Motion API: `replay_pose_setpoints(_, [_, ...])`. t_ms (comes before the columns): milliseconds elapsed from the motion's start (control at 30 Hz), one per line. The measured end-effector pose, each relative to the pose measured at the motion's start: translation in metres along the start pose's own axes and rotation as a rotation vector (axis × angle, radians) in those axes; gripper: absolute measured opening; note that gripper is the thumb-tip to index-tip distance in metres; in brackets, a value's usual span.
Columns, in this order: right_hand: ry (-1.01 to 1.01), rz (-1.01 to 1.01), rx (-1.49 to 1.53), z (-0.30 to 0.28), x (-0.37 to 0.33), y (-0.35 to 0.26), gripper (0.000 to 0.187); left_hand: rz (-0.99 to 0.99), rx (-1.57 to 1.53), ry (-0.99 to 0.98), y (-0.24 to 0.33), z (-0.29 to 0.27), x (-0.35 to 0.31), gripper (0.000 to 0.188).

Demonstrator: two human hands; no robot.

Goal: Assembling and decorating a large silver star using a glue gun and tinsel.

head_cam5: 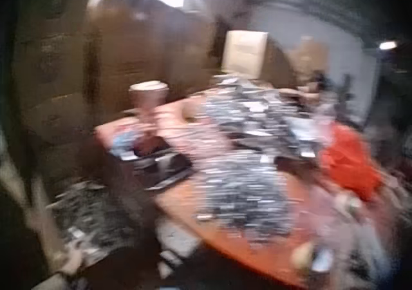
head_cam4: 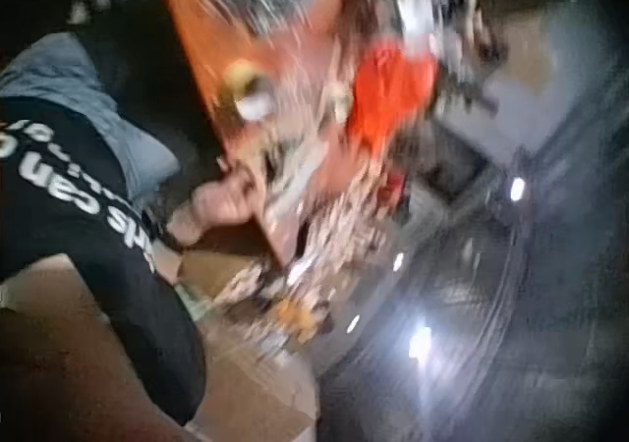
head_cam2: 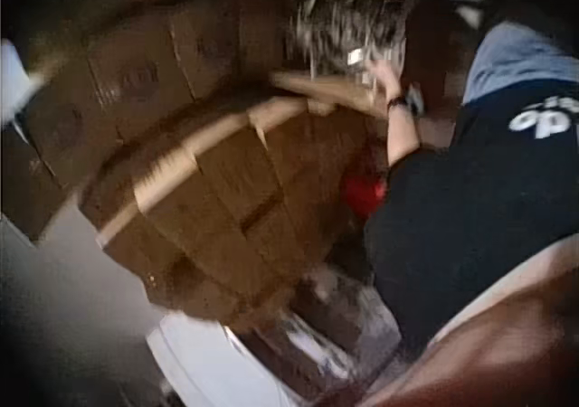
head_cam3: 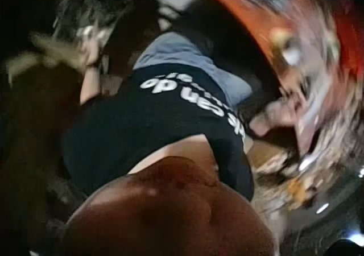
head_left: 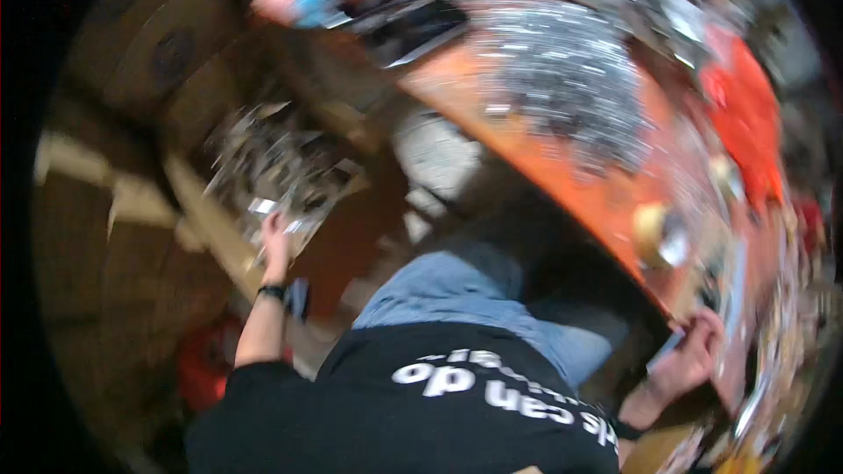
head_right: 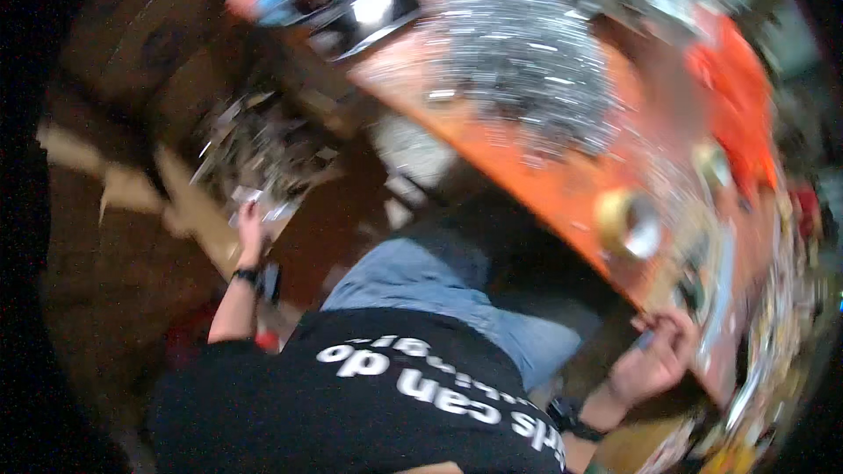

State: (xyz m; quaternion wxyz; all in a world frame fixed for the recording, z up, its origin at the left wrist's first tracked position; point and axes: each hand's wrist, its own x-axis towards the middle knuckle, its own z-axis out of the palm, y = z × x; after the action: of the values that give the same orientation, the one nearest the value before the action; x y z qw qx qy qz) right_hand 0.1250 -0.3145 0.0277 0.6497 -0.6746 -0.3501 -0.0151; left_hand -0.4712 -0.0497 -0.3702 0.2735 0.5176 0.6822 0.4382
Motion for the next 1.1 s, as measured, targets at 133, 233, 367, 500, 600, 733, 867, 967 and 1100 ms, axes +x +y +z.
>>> replay_pose_setpoints(133, [-0.212,-0.115,-0.053,0.031,-0.003,-0.005,0.031,0.151,-0.154,-0.290,0.209,0.013,-0.001,0.027])
replay_pose_setpoints(233, [-0.285,-0.209,-0.118,0.014,0.004,-0.013,0.024,0.478,-0.064,-0.407,0.330,0.048,-0.027,0.027])
replay_pose_setpoints(367, [-0.131,-0.225,-0.208,-0.001,-0.005,-0.016,0.029,0.955,-0.222,-0.515,0.398,0.093,-0.066,0.023])
replay_pose_setpoints(500, [-0.026,-0.159,-0.259,-0.014,-0.020,-0.011,0.026,1.349,-0.207,-0.526,0.439,0.124,-0.092,0.028])
replay_pose_setpoints(600, [0.010,-0.123,-0.199,-0.019,-0.028,-0.009,0.013,1.453,-0.295,-0.526,0.470,0.133,-0.105,0.022])
replay_pose_setpoints(733, [0.017,-0.247,-0.227,-0.025,-0.024,-0.005,0.008,1.534,-0.522,-0.539,0.501,0.148,-0.115,0.020])
replay_pose_setpoints(867, [0.055,-0.283,-0.196,-0.029,-0.024,-0.004,0.007,1.602,-0.579,-0.536,0.523,0.150,-0.125,0.018])
replay_pose_setpoints(967, [0.055,-0.287,-0.127,-0.024,-0.015,0.004,0.007,1.628,-0.501,-0.539,0.523,0.150,-0.124,0.015])
replay_pose_setpoints(1100, [-0.091,-0.289,-0.120,-0.011,-0.008,0.006,0.008,1.594,-0.430,-0.650,0.519,0.144,-0.125,0.013])
